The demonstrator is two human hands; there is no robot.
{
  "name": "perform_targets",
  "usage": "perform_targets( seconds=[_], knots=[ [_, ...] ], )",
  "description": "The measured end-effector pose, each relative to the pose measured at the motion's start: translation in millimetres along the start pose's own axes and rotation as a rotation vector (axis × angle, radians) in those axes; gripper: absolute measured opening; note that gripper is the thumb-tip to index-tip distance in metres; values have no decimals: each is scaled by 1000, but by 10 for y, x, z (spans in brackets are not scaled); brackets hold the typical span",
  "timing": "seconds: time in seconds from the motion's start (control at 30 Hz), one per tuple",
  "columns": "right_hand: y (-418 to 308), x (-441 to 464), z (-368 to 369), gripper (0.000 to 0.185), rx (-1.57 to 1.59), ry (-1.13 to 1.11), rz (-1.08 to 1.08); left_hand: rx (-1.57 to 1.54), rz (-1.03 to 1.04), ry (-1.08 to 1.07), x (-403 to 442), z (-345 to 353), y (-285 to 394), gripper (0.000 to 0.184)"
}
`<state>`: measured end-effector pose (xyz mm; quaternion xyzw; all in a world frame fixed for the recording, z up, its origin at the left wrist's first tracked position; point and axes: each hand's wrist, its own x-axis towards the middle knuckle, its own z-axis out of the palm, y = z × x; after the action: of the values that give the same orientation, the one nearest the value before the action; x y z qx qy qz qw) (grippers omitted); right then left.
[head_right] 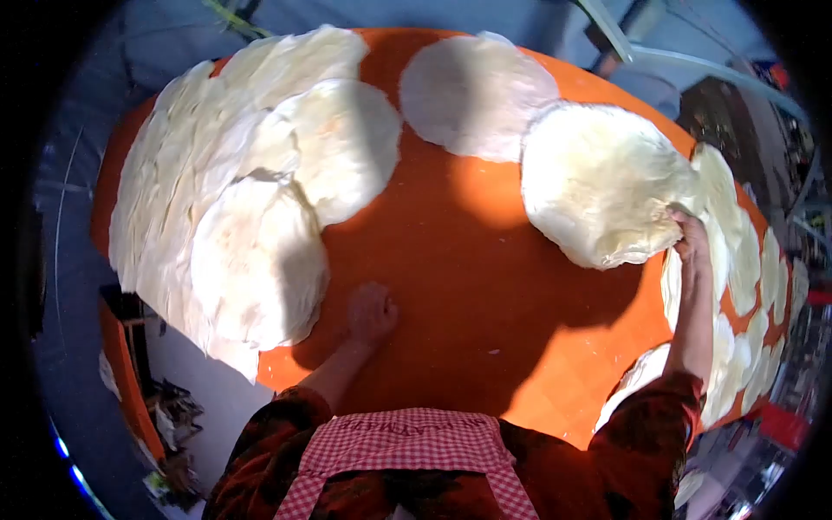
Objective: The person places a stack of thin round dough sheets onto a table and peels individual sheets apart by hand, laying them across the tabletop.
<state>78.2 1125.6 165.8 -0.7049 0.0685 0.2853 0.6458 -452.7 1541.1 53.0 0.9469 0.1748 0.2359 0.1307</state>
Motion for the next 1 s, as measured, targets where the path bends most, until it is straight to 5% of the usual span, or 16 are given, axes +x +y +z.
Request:
perform_targets(
  seconds=[0.13, 0.33, 0.43, 0.5, 0.53, 0.57, 0.63, 0.73, 0.77, 0.8, 0.93, 0.97, 1.0],
  knots=[
    [-1171, -1192, 1533, 31, -329, 135, -420, -146, -64, -70, -72, 35, -5, 26],
    [-2041, -2481, 4095, 26, -600, -112, -584, -414, -78, -321, 30, -154, -168, 27],
    [-2300, -3036, 5015, 25, -795, -290, -498, -1875, -1006, -658, 120, -867, -150, 31],
    [-2201, -3388, 5479, 25, -540, -479, -410, -2592, -925, -747, 159, -1510, -478, 53],
    [-2136, -3502, 5648, 26, -374, -579, -384, -2667, -633, -498, 113, -1815, -644, 64],
    [-2033, -3469, 5776, 30, -279, -633, -308, -2632, -533, -334, 17, -2046, -912, 64],
    [-1620, -3590, 6035, 33, -201, -699, -162, -2361, -684, -37, -423, -2448, -1586, 63],
    [-655, -3666, 6507, 32, -32, -434, -110, -1952, -869, 299, -1188, -2941, -2581, 62],
    [-186, -3321, 6538, 34, 160, -599, -12, -1854, -906, 350, -1325, -3041, -2812, 62],
    [330, -3142, 6622, 36, 404, -726, -222, -1792, -932, 382, -1376, -3090, -2978, 62],
    [1558, -2658, 6738, 35, -139, -417, -98, -1950, -1086, 279, -1168, -2847, -3356, 63],
    [1479, -2969, 6761, 35, -284, -271, -240, -2012, -1141, 242, -1108, -2778, -3434, 63],
    [1567, -2704, 6700, 32, -600, -412, -166, -1702, -998, 197, -1116, -2792, -3431, 64]
  ],
)
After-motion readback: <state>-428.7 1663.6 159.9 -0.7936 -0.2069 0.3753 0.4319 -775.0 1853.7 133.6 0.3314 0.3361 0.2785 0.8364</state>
